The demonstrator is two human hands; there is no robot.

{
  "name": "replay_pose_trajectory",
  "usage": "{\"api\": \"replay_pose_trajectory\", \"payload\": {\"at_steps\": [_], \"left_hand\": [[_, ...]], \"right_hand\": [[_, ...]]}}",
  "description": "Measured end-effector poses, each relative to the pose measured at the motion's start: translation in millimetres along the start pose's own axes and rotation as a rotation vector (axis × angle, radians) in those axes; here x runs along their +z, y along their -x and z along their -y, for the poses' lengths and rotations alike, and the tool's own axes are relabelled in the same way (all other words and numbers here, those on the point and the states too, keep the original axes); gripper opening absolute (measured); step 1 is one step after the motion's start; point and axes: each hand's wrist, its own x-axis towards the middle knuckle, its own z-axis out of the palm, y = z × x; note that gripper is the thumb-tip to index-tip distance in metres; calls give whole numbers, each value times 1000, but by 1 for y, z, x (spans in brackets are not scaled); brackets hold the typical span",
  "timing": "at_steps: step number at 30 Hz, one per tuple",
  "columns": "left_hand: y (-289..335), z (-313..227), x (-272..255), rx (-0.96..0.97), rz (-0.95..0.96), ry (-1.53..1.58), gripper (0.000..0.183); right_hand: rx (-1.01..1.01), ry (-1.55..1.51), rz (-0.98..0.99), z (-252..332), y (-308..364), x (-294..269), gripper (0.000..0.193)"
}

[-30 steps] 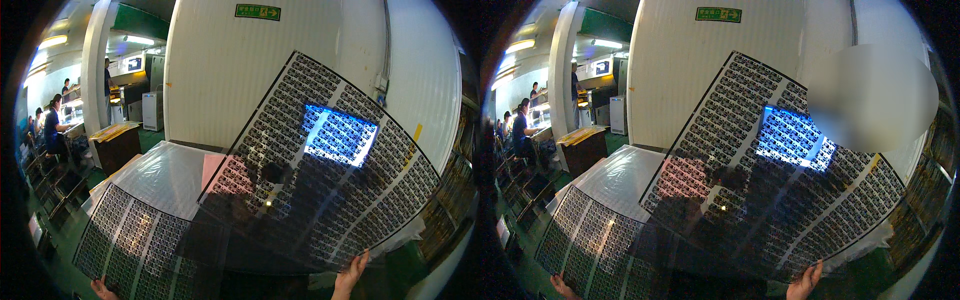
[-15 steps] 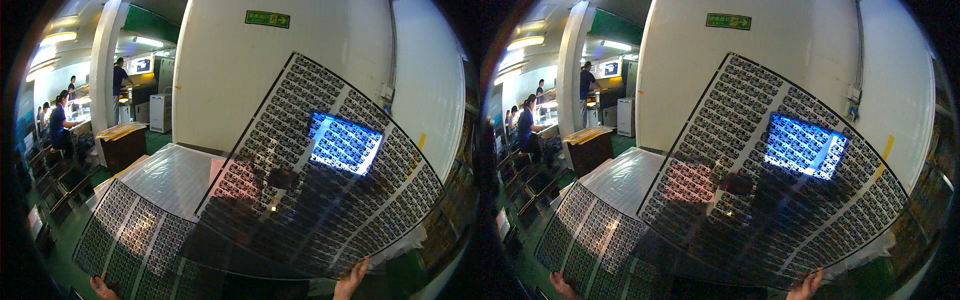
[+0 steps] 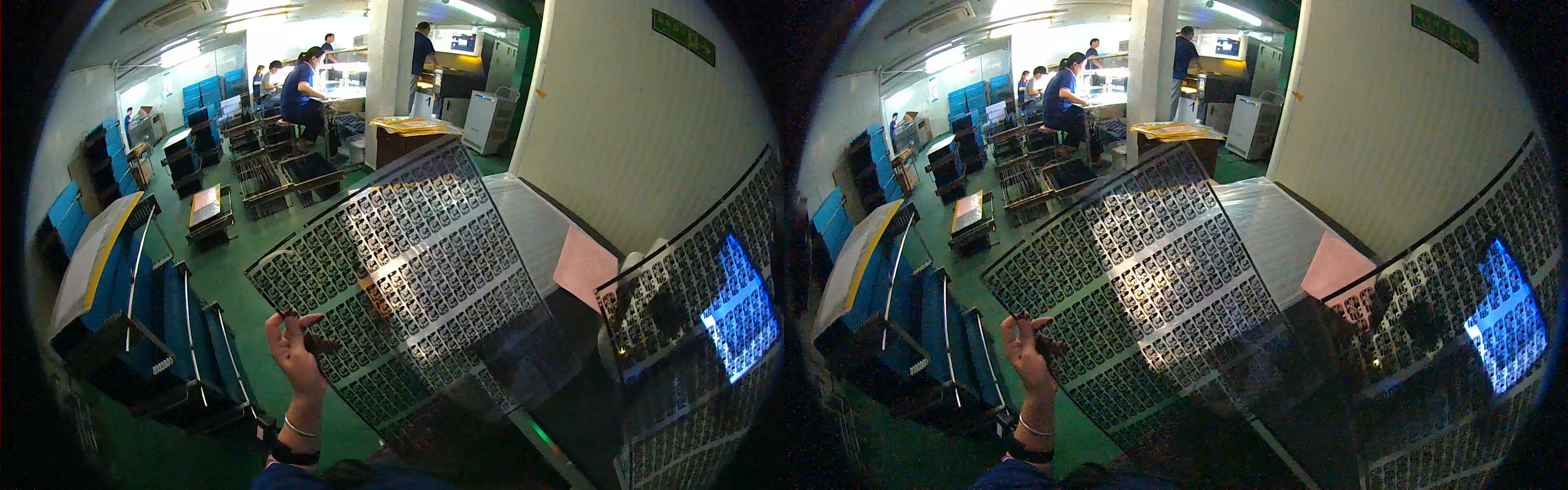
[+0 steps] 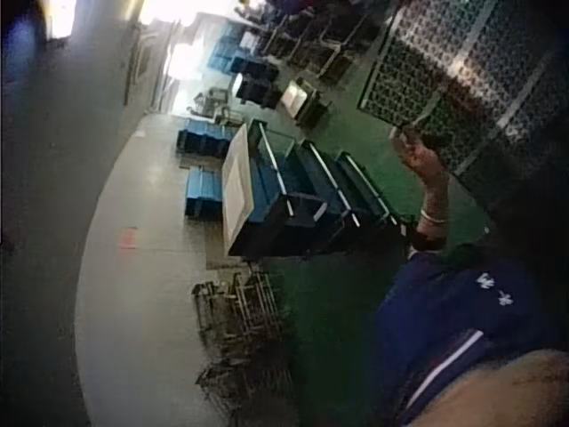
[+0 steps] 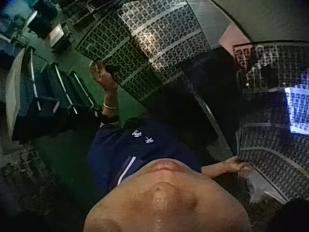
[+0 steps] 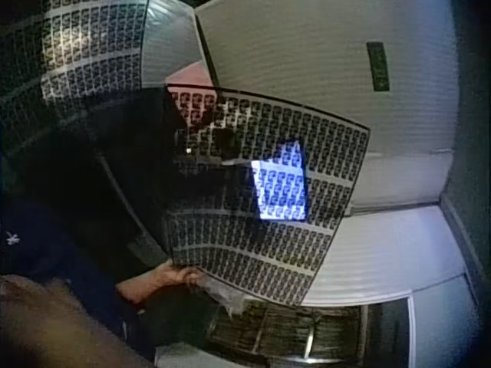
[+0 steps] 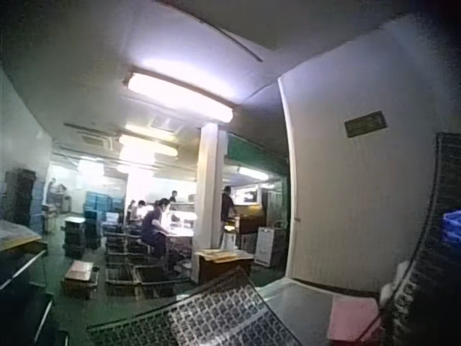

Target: The recorder is inspecting large transparent sheets containing printed circuit patterns or films under a light and checking them against a computer screen.

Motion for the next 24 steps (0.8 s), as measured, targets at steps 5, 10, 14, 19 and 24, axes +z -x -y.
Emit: {"api": "replay_pose_trajectory", "payload": {"at_steps": [5, 10, 14, 19, 24], "left_hand": [[2, 0, 4, 25, -1, -35, 14], [4, -6, 12, 40, -7, -37, 14], [6, -5, 16, 21, 6, -12, 14], [6, -5, 14, 35, 22, 6, 15], [5, -19, -1, 44, -31, -28, 15]], "right_hand": [[243, -231, -111, -7, 0, 5, 60], [347, -208, -112, -27, 14, 2, 69], [390, -280, -109, -34, 20, 2, 70], [441, -299, -135, -41, 23, 5, 68], [-91, -57, 25, -6, -3, 17, 54]]}}
